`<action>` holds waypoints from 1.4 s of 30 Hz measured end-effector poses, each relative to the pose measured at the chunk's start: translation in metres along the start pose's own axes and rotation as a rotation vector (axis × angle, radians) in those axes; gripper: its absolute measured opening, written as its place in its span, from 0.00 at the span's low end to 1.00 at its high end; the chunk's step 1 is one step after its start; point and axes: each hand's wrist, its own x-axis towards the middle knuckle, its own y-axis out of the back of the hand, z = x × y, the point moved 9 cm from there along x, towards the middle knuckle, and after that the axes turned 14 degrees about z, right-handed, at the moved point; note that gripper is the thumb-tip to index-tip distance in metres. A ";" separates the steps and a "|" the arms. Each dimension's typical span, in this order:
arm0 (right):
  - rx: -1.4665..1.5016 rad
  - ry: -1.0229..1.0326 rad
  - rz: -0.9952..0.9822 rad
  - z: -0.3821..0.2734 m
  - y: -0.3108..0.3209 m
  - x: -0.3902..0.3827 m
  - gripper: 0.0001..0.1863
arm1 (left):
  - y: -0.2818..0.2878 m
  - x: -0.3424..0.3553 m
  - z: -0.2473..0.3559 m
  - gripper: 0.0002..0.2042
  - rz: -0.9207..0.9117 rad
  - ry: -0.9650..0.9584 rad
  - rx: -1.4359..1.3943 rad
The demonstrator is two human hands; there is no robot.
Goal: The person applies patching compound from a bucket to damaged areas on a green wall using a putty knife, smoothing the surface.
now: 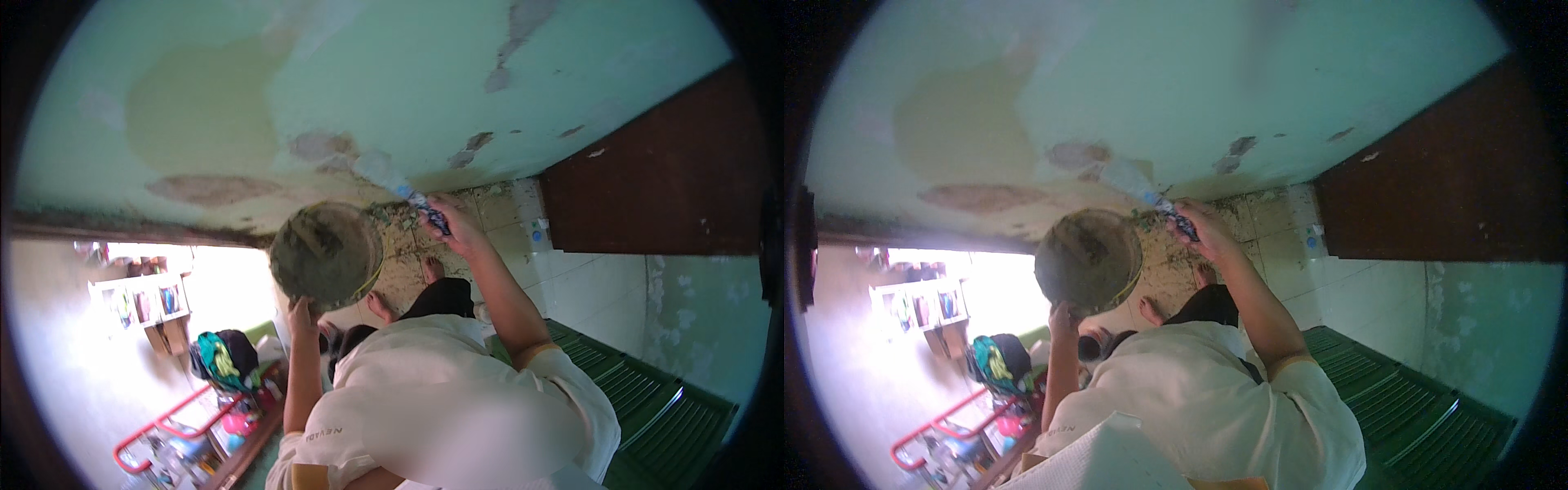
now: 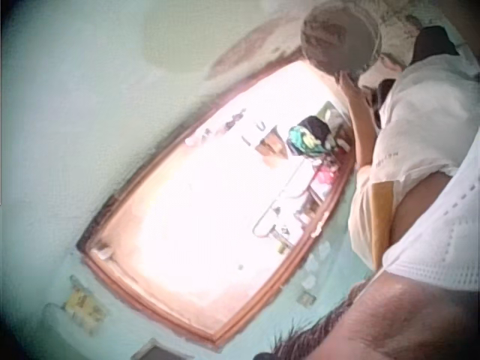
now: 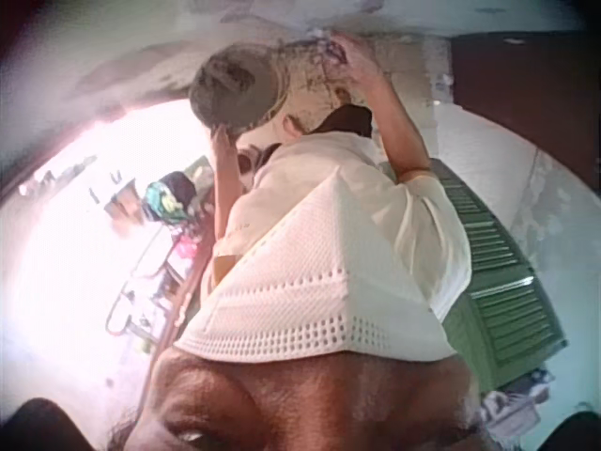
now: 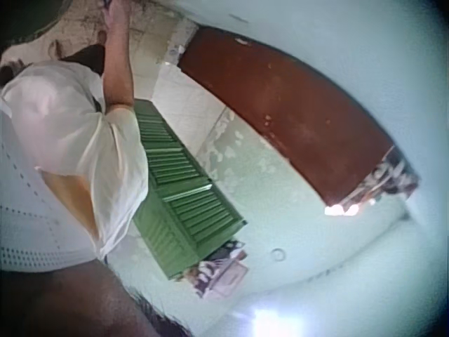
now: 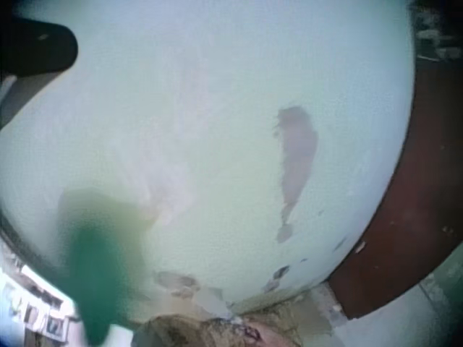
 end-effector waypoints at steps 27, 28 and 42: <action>0.342 0.967 0.867 -0.131 0.037 0.033 0.11 | 0.132 0.110 0.008 0.18 -0.042 -0.123 0.297; 0.301 0.989 0.891 -0.129 0.033 0.038 0.12 | 0.136 0.113 0.009 0.18 -0.037 -0.123 0.299; 0.033 1.175 1.051 -0.160 -0.026 0.090 0.15 | 0.138 0.112 -0.001 0.22 -0.134 -0.174 0.380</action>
